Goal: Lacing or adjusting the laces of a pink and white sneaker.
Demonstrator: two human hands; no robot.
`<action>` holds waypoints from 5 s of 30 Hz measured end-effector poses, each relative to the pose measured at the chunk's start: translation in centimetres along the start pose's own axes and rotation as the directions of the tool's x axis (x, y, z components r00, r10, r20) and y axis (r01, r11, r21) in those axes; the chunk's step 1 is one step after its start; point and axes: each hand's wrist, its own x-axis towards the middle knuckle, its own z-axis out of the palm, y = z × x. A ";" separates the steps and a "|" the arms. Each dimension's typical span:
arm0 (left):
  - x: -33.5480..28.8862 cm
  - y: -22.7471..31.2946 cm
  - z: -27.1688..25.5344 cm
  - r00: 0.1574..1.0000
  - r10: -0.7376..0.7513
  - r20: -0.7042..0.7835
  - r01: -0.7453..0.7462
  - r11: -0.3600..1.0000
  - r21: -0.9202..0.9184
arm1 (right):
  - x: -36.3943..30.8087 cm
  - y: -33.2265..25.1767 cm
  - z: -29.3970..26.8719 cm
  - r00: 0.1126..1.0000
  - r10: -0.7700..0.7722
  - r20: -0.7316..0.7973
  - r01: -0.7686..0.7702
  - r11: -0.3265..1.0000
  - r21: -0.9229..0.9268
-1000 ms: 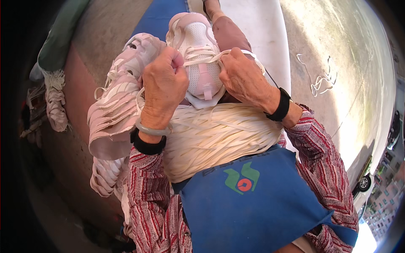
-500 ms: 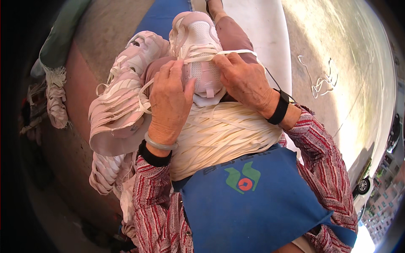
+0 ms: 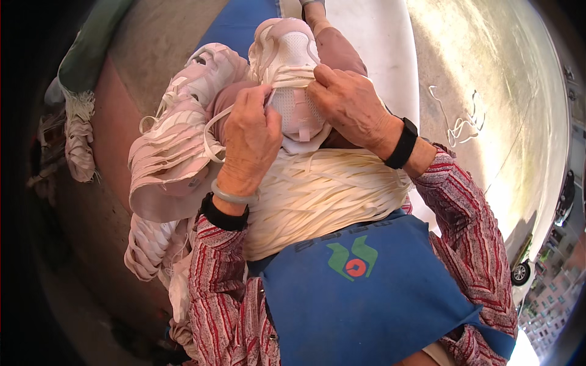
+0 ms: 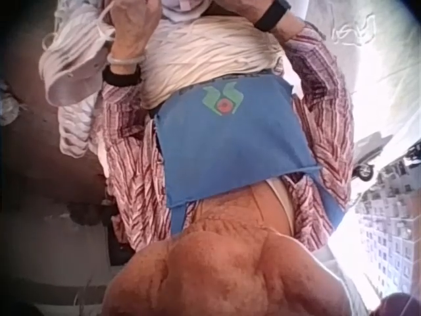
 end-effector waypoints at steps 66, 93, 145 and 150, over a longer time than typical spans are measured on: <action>0.3 2.0 -0.5 0.993 -0.052 0.110 0.055 0.998 -0.024 | -1.7 -0.1 -0.1 0.946 0.320 0.047 -0.313 0.873 0.375; 0.8 2.0 0.4 0.993 0.042 0.109 -0.051 0.995 0.087 | -1.8 -0.7 1.3 0.896 0.435 0.089 -0.440 0.844 0.306; 2.1 1.4 0.8 0.992 0.004 0.128 -0.017 0.995 0.099 | -1.7 -0.6 1.6 0.917 0.388 0.095 -0.399 0.879 0.261; 1.6 2.6 -0.3 0.980 0.191 -0.064 -0.171 0.957 0.234 | -1.8 0.9 -1.8 0.943 0.292 0.157 -0.332 0.827 0.455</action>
